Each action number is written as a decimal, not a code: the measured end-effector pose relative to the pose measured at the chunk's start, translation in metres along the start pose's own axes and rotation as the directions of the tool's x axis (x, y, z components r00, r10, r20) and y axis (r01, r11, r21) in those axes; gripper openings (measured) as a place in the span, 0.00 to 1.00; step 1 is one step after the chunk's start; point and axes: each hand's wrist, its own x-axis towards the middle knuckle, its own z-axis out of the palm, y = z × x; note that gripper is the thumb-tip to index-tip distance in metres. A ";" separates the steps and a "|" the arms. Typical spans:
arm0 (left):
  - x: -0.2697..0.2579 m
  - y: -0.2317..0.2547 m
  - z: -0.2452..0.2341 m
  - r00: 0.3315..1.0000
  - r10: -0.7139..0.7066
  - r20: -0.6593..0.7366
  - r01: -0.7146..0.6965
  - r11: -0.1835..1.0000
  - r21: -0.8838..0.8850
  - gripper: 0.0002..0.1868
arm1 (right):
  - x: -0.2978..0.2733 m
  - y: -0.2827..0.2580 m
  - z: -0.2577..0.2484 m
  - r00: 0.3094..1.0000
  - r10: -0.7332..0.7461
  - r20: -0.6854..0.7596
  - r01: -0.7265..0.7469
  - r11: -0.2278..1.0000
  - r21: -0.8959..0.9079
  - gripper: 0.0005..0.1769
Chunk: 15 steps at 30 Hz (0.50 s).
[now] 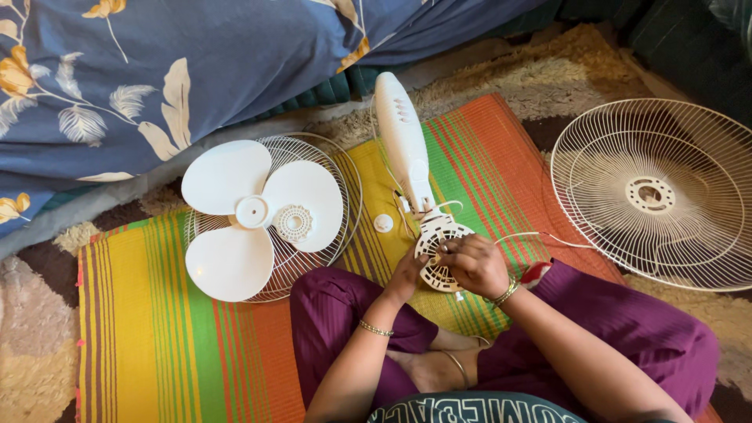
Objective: The person sits on a mat and wipes the metal wire cage of a disassembled electric fan using a red cloth. They clean both the front and back sides of the cage, handling it with both hands.
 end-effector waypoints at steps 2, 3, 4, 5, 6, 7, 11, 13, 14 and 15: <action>-0.001 0.004 0.003 0.999 0.048 -0.015 -0.048 0.998 -0.043 0.45 | 0.003 0.001 0.001 1.000 -0.023 0.001 0.023 1.000 -0.005 0.12; -0.001 0.011 0.003 0.997 0.075 -0.030 -0.076 0.996 -0.048 0.46 | 0.008 0.005 0.003 0.999 -0.035 -0.004 0.035 0.999 0.000 0.12; -0.003 0.019 0.004 0.994 0.102 -0.046 -0.104 0.993 -0.052 0.47 | 0.012 0.007 0.005 0.999 -0.048 -0.010 0.048 0.999 0.006 0.11; -0.005 0.027 0.005 0.992 0.114 -0.054 -0.117 0.991 -0.057 0.47 | 0.017 0.008 0.008 0.996 -0.090 -0.023 0.090 0.996 -0.016 0.11; -0.007 0.035 0.005 0.990 0.126 -0.063 -0.130 0.990 -0.062 0.47 | 0.021 0.008 0.011 0.990 -0.133 -0.036 0.132 0.991 -0.039 0.11; -0.006 0.042 0.002 0.988 0.138 -0.071 -0.142 0.988 -0.065 0.47 | 0.026 0.010 0.015 0.983 -0.175 -0.050 0.172 0.983 -0.061 0.11; 0.006 0.049 -0.018 0.983 0.156 -0.095 -0.156 0.988 0.008 0.47 | 0.041 0.015 0.027 0.975 -0.215 -0.053 0.214 0.976 -0.034 0.11; 0.017 0.045 -0.028 0.983 0.077 -0.168 -0.064 0.994 0.083 0.48 | 0.048 0.021 0.031 0.976 -0.214 -0.038 0.212 0.976 -0.056 0.13; 0.017 0.043 -0.030 0.982 0.085 -0.168 -0.063 0.989 0.133 0.47 | 0.048 0.020 0.031 0.979 -0.201 -0.021 0.200 0.979 -0.040 0.13; 0.019 0.043 -0.030 0.982 0.097 -0.164 -0.066 0.981 0.182 0.47 | 0.048 0.022 0.030 0.982 -0.189 -0.006 0.189 0.981 -0.030 0.13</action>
